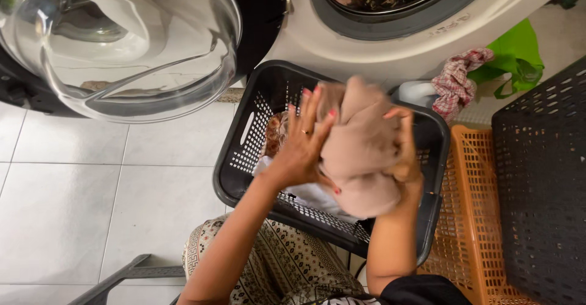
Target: The person sits on the floor of a laundry area, takes garments one at a time from a black plastic basket, and loads them into the drum of a front-loading washing machine. After emptying the basket, the person picks up a shoe and scrubs its sole with a brush.
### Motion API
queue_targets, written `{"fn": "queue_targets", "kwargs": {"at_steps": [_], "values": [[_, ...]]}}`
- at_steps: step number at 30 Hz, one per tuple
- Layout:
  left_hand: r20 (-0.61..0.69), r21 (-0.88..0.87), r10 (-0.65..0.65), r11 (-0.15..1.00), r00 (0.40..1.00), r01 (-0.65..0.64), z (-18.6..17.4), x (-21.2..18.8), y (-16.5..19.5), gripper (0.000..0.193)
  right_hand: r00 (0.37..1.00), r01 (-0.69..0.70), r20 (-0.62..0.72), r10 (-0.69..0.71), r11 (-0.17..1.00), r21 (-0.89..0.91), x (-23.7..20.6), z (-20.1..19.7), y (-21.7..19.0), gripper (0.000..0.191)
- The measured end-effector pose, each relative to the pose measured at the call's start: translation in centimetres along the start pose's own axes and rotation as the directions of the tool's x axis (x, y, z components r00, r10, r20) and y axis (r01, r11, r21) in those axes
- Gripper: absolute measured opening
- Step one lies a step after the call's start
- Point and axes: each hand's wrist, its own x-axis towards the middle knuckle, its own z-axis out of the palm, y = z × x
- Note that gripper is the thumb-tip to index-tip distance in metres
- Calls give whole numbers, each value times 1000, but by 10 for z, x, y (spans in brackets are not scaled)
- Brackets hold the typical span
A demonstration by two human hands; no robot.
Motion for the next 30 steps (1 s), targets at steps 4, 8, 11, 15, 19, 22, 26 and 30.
{"fn": "queue_targets", "kwargs": {"at_steps": [4, 8, 11, 15, 19, 22, 26, 30], "values": [[366, -597, -298, 652, 882, 468, 8, -9, -1, 110, 1000, 16, -19, -16, 1000, -12, -13, 27, 7, 88], [377, -756, -553, 280, 743, 592, 21, -16, -8, 77, 997, -24, -69, 23, 1000, -13, -2, 29, 42, 82], [322, -844, -759, 41, 566, 534, 30, -14, -14, 64, 991, -91, -93, 91, 996, 6, 5, 20, 86, 78], [11, -935, -948, 103, 317, 340, 40, -10, -17, 55, 890, -419, 139, 434, 899, -127, -23, 36, 148, 72], [-34, -512, -783, 547, 621, 662, 36, -6, -15, 57, 749, -635, 253, 612, 773, 12, -63, 71, 189, 67], [327, -400, -777, 402, 538, 823, 8, -5, -28, 45, 685, -683, 263, 680, 724, -94, -75, 54, 202, 63], [111, -296, -875, 423, 471, 857, -33, -6, -50, 28, 415, -570, 432, 801, 599, -563, -55, -23, 193, 57], [-45, -147, -851, 524, 523, 839, -41, -5, -49, 26, 329, -423, 524, 786, 619, -662, 36, -77, 140, 52]]}}
